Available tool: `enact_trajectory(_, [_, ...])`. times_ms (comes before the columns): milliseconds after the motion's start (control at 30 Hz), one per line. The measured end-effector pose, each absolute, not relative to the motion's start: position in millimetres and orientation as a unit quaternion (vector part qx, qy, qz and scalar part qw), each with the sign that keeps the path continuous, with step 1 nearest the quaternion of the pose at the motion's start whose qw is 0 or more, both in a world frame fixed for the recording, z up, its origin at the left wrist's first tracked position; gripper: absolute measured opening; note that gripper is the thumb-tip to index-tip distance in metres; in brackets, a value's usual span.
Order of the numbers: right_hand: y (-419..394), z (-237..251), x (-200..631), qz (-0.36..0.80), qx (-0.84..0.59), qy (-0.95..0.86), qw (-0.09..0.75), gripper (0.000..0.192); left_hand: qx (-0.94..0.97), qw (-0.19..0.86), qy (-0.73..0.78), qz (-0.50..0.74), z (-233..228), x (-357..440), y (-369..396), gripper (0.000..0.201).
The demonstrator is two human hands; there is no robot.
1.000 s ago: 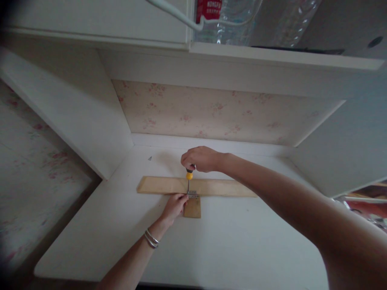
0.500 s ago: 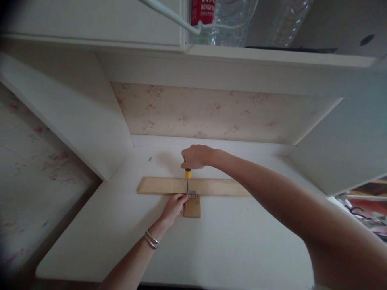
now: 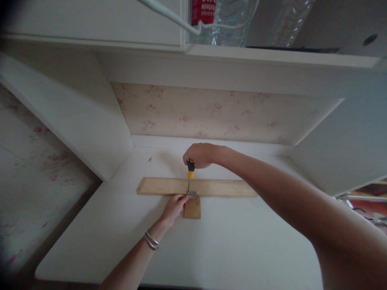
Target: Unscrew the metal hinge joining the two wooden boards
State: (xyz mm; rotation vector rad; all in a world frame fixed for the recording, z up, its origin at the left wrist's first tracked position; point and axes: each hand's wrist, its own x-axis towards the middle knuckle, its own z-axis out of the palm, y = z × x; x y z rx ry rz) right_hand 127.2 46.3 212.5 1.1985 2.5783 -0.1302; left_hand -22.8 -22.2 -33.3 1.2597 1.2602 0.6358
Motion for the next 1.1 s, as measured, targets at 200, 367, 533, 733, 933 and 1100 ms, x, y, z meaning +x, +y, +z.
enact_trajectory(200, [44, 211, 125, -0.053, 0.400, 0.910, 0.101, 0.044, 0.543, 0.582, 0.537, 0.278, -34, -23, -23, 0.031])
enact_trajectory(367, [44, 211, 122, -0.071, 0.376, 0.921, 0.073, 0.040, 0.544, 0.579, 0.540, 0.278, -33, -24, -23, 0.030])
enact_trajectory(533, [45, 207, 128, -0.070, 0.387, 0.918, 0.057, 0.047, 0.547, 0.575, 0.546, 0.268, -32, -23, -24, 0.030])
enact_trajectory(733, [27, 207, 160, -0.066, 0.441, 0.895, -0.017, 0.037, 0.714, 0.374, 0.545, 0.230, -26, -38, -25, 0.033])
enact_trajectory(933, [-27, 184, 218, -0.080, 0.589, 0.791, -0.146, 0.027, 0.887, 0.162, 0.407, 0.145, 12, -52, -1, 0.028])
enact_trajectory(1100, [-85, 142, 255, -0.195, 0.671, 0.640, -0.318, 0.035, 0.965, 0.088, 0.242, 0.051, 30, -45, 31, 0.022])
